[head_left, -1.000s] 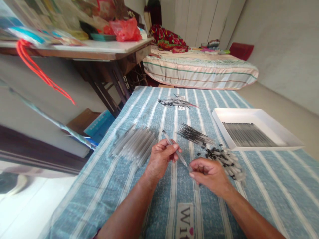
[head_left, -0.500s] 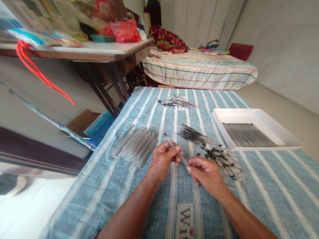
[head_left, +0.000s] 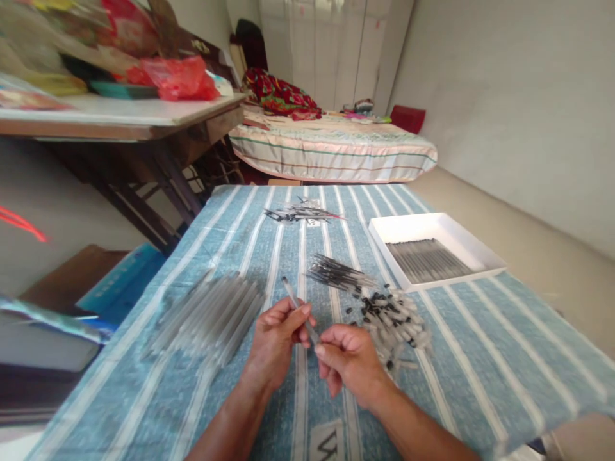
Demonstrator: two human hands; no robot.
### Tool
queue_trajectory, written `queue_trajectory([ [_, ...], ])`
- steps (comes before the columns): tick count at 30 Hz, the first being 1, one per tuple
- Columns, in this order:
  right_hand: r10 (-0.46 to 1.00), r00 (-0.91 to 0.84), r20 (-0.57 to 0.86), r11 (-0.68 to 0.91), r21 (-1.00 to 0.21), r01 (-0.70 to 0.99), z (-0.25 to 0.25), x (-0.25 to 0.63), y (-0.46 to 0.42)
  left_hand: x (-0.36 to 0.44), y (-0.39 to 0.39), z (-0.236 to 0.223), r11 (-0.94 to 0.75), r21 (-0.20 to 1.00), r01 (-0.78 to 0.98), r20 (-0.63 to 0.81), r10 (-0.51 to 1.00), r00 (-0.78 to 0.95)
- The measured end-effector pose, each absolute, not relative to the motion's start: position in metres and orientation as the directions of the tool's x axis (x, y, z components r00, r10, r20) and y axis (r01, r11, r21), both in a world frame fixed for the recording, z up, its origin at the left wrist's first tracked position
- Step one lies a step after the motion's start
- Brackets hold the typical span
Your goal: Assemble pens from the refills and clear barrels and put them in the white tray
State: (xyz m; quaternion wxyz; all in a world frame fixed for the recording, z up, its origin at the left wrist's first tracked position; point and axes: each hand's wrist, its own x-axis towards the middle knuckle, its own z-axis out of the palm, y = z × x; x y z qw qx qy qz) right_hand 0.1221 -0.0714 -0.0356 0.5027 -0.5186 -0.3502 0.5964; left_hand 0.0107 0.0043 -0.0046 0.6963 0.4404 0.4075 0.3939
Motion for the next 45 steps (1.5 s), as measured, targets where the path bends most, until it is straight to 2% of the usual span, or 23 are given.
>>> queue_trajectory([
  [3, 0.959, -0.034, -0.283, -0.283, -0.936, -0.209, -0.031, 0.13, -0.065, 0.013, 0.004, -0.004, 0.325, 0.931, -0.167, -0.245, 0.893, 0.377],
  [8, 0.997, -0.024, -0.076, -0.073, -0.993, 0.089, -0.013, 0.15, -0.058, 0.019, 0.0, -0.003, 0.331, 0.929, -0.165, -0.243, 0.882, 0.403],
  [12, 1.0, 0.012, 0.003, 0.0, -0.976, 0.219, -0.008, 0.156, -0.056, 0.02, -0.002, -0.001, 0.292, 0.948, -0.125, -0.219, 0.886, 0.408],
  [15, 0.994, 0.086, 0.066, 0.035, -0.948, 0.315, -0.005, 0.175, -0.057, 0.016, 0.004, 0.001, 0.187, 0.982, -0.016, -0.168, 0.917, 0.362],
  [17, 0.982, 0.151, 0.11, 0.043, -0.919, 0.393, -0.001, 0.202, -0.056, 0.007, 0.014, 0.0, 0.084, 0.983, 0.161, -0.124, 0.959, 0.256],
  [20, 0.935, 0.316, 0.159, -0.077, -0.782, 0.619, 0.006, 0.255, -0.055, -0.01, 0.034, -0.002, -0.059, 0.855, 0.515, 0.011, 0.995, 0.095],
  [22, 0.89, 0.432, 0.146, -0.293, -0.541, 0.788, 0.011, 0.288, -0.052, -0.021, 0.044, -0.001, -0.133, 0.708, 0.694, 0.089, 0.991, 0.099],
  [26, 0.832, 0.539, 0.13, -0.458, -0.388, 0.8, 0.012, 0.328, -0.041, -0.032, 0.05, 0.003, -0.17, 0.392, 0.904, 0.106, 0.985, 0.139],
  [28, 0.818, 0.567, 0.094, -0.51, -0.336, 0.792, 0.008, 0.335, -0.034, -0.033, 0.048, 0.005, -0.192, 0.278, 0.941, 0.111, 0.98, 0.167],
  [31, 0.816, 0.577, 0.031, -0.549, -0.273, 0.79, 0.001, 0.339, -0.026, -0.032, 0.045, 0.007, -0.221, 0.182, 0.958, 0.124, 0.972, 0.2],
  [35, 0.823, 0.567, -0.04, -0.562, -0.207, 0.801, -0.007, 0.342, -0.022, -0.031, 0.043, 0.01, -0.204, 0.086, 0.975, 0.025, 0.979, 0.202],
  [39, 0.815, 0.575, -0.079, -0.579, -0.158, 0.799, -0.01, 0.345, -0.021, -0.03, 0.045, 0.009, -0.199, 0.018, 0.98, -0.055, 0.978, 0.199],
  [45, 0.82, 0.563, -0.103, -0.572, -0.11, 0.813, -0.008, 0.345, -0.024, -0.03, 0.043, 0.007, -0.162, -0.032, 0.986, -0.074, 0.984, 0.159],
])
